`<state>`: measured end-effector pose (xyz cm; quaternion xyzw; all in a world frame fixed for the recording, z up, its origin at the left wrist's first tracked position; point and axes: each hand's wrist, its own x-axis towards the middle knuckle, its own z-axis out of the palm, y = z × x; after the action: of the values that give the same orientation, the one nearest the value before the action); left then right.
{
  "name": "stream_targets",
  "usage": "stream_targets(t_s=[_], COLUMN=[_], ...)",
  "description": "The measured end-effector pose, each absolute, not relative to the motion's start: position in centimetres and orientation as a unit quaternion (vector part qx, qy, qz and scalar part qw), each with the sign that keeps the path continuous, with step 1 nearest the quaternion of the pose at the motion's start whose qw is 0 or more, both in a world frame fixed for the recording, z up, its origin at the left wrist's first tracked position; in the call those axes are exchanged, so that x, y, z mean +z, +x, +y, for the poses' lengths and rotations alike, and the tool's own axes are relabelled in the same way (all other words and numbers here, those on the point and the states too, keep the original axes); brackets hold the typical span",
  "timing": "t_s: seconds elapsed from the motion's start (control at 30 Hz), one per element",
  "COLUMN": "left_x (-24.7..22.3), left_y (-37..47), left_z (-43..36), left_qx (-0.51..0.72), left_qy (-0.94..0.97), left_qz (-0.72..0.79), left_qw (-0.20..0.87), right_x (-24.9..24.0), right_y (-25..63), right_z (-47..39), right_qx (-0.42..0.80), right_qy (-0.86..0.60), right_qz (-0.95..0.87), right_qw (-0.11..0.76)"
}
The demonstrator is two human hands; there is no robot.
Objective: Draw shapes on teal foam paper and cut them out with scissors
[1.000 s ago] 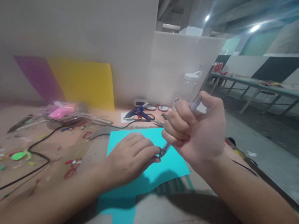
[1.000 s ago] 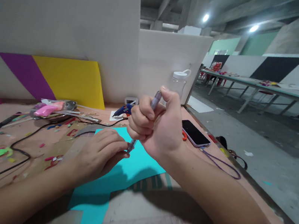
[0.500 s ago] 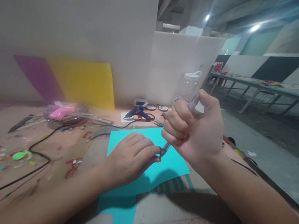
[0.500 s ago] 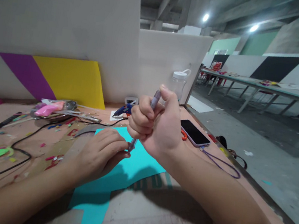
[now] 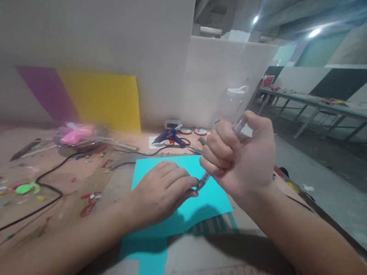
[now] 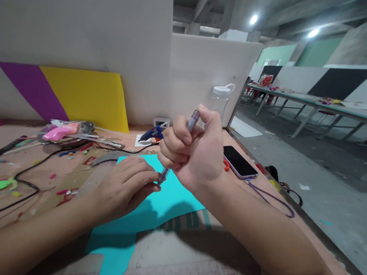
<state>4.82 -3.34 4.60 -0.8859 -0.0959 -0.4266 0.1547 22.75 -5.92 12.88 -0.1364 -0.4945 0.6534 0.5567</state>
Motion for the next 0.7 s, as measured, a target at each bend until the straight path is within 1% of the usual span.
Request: stream_targets(t_s=[0.7], left_x=[4.49], left_y=[4.89], left_z=[-3.36], left_qx=[-0.431], left_qy=[-0.884], left_qz=[-0.097], left_qw=[0.152], right_x=[12.79], right_y=[22.88], right_z=[-5.73], right_qx=[0.662], right_qy=[-0.113], right_qz=[-0.51], right_qw=[0.538])
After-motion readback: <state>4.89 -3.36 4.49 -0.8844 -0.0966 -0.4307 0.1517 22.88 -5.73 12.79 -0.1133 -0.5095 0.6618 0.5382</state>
